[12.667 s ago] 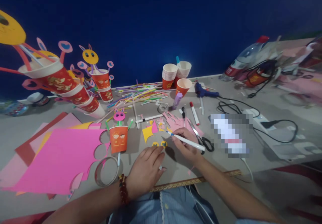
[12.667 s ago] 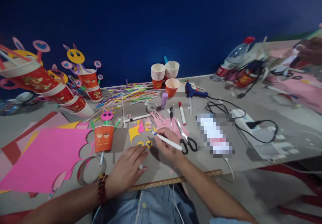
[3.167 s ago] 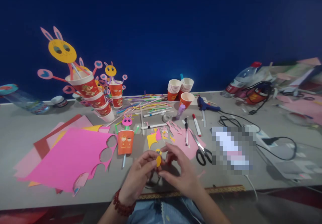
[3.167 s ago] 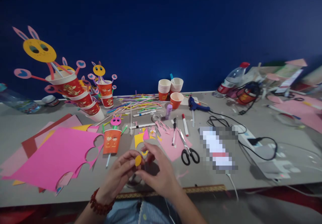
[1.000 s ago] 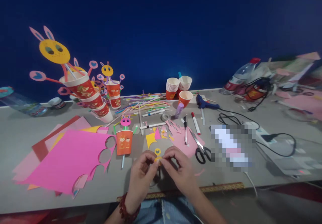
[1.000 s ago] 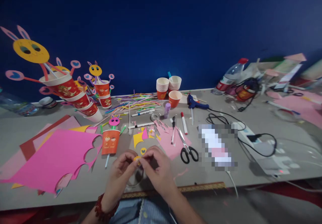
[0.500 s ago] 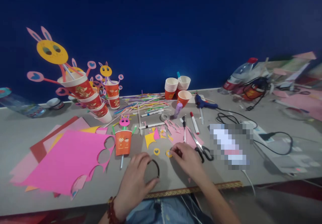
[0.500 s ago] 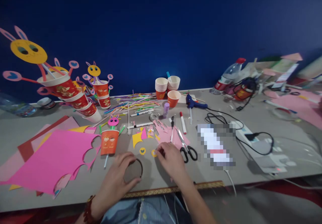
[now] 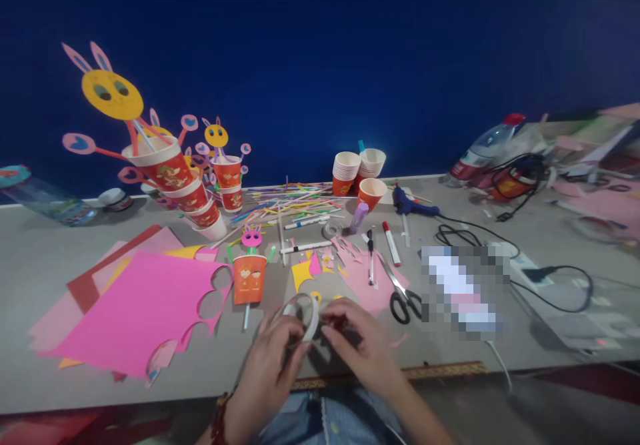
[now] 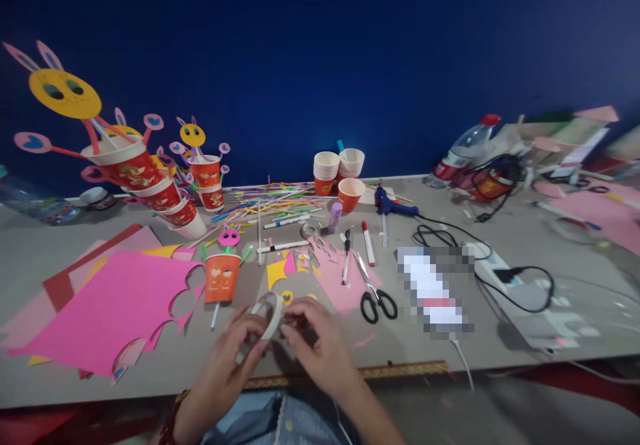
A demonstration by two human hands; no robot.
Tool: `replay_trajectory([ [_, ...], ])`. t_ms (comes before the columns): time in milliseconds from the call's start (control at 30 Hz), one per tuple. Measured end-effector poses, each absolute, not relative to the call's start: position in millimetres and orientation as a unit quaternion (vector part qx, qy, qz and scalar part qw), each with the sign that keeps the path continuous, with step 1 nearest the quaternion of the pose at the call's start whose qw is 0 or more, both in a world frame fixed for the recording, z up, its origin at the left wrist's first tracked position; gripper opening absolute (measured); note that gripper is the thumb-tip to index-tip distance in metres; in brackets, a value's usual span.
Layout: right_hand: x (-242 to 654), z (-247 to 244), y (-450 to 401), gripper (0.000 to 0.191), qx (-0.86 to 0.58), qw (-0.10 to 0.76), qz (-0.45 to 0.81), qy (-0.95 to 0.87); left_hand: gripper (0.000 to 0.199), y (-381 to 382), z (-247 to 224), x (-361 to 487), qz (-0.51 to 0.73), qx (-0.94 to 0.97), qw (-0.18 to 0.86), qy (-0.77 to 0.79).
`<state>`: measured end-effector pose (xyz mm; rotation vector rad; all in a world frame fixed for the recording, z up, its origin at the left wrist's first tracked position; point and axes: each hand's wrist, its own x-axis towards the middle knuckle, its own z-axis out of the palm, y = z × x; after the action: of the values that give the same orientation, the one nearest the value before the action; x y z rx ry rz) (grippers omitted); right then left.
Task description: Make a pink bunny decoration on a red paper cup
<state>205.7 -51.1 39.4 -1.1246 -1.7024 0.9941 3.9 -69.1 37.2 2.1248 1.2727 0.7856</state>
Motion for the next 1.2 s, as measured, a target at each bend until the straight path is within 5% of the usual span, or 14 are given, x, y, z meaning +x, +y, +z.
replay_trajectory([
  [300, 194.8, 39.6, -50.4, 0.026, -0.458, 0.459, 0.297, -0.701, 0.021, -53.3, 45.5, 14.0, 0.332, 0.732, 0.387, 0.452],
  [767, 187.7, 45.8, -30.1, 0.008, -0.467, 0.487, 0.294, -0.677, 0.037, -33.3, 33.3, 20.0, 0.366, 0.768, 0.269, 0.452],
  [1000, 188.6, 46.3, -27.2, 0.010, -0.450, 0.489, 0.306, -0.682, 0.013, -30.5, 45.5, 21.7, 0.365, 0.760, 0.227, 0.488],
  [1200, 189.2, 41.3, -24.9, 0.007, -0.467, 0.493, 0.341, -0.650, 0.015, -29.1, 46.1, 22.5, 0.364, 0.792, 0.160, 0.463],
])
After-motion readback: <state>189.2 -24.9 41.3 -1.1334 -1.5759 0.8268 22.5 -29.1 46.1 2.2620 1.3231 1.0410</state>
